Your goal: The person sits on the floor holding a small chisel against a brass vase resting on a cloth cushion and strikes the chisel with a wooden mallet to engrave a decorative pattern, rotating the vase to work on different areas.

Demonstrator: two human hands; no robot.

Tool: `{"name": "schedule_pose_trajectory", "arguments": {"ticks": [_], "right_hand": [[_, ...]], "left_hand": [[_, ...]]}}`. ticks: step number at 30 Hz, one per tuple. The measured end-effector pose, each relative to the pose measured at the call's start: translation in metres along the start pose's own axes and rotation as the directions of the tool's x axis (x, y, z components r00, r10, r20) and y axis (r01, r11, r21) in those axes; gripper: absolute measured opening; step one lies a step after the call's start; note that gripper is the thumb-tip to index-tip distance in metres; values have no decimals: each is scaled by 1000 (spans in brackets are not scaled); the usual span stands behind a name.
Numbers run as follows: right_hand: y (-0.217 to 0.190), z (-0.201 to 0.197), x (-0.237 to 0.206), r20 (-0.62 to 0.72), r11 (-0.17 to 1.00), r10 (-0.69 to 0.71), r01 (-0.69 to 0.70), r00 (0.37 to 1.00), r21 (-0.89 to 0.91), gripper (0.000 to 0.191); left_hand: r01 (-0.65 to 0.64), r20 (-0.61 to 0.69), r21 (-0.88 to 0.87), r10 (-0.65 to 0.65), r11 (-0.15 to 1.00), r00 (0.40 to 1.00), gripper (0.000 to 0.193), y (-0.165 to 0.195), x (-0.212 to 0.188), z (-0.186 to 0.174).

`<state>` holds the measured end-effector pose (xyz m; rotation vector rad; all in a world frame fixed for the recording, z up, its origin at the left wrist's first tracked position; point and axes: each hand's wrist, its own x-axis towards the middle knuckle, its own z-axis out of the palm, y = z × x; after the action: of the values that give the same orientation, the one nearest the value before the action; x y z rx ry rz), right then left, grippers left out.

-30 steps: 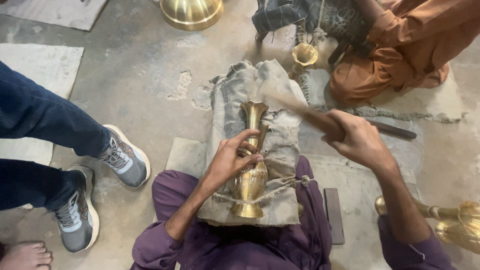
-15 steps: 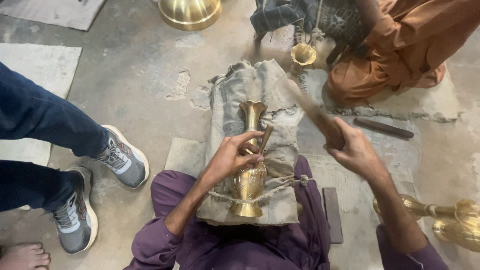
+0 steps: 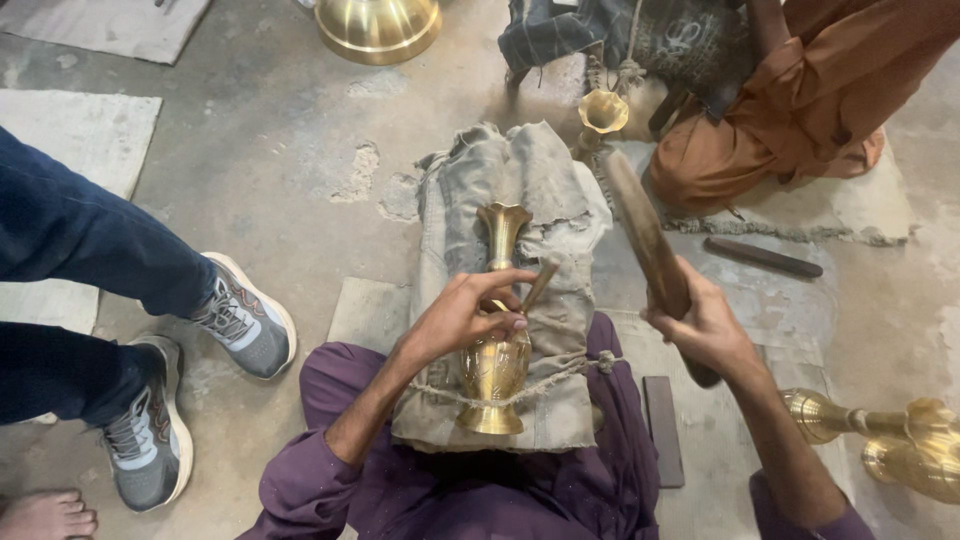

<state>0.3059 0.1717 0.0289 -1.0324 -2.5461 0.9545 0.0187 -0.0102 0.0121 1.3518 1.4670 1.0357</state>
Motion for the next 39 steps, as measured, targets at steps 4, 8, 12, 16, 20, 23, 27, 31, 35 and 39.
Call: {"name": "schedule_pose_trajectory", "arguments": {"ticks": [4,8,12,16,20,23,27,31,35,39], "right_hand": [[3,3,-13,-76,958,32,-52,997,-283,43],[6,14,-22,-39,986,145,-141,989,88,42],[14,21,-31,-64,991,118,-121,991,-54,49],[22,27,-38,-58,989,75,-82,995,-122,66],[24,29,-40,-127,996,74,-68,989,49,48],[20,26,-37,-87,997,35,-28,996,76,46],[8,16,-33,-98,987,124,-113,987,111,36],[-3,9,-23,-23,892,245,-235,969,-387,41],[-11,3,-14,-101,1000,7,-8,995,-15,47],[-17,-4,-13,-97,948,93,-118,991,-294,44]], "left_hand": [[-38,67,42,36,998,997,66,-1,3,0],[-69,105,121,57,990,993,63,0,6,-3],[-159,175,158,131,975,976,65,-1,9,-8],[-147,218,158,111,976,970,65,-3,15,-5],[-199,219,181,158,963,963,63,-5,14,-6],[-193,207,164,157,967,966,63,-4,11,-7],[-110,131,116,94,987,987,61,-2,4,-5],[-84,13,51,83,995,996,60,-3,-6,0],[-79,-66,6,79,997,995,58,-5,-13,4],[-65,-61,7,65,998,996,58,-6,-13,3]]}}
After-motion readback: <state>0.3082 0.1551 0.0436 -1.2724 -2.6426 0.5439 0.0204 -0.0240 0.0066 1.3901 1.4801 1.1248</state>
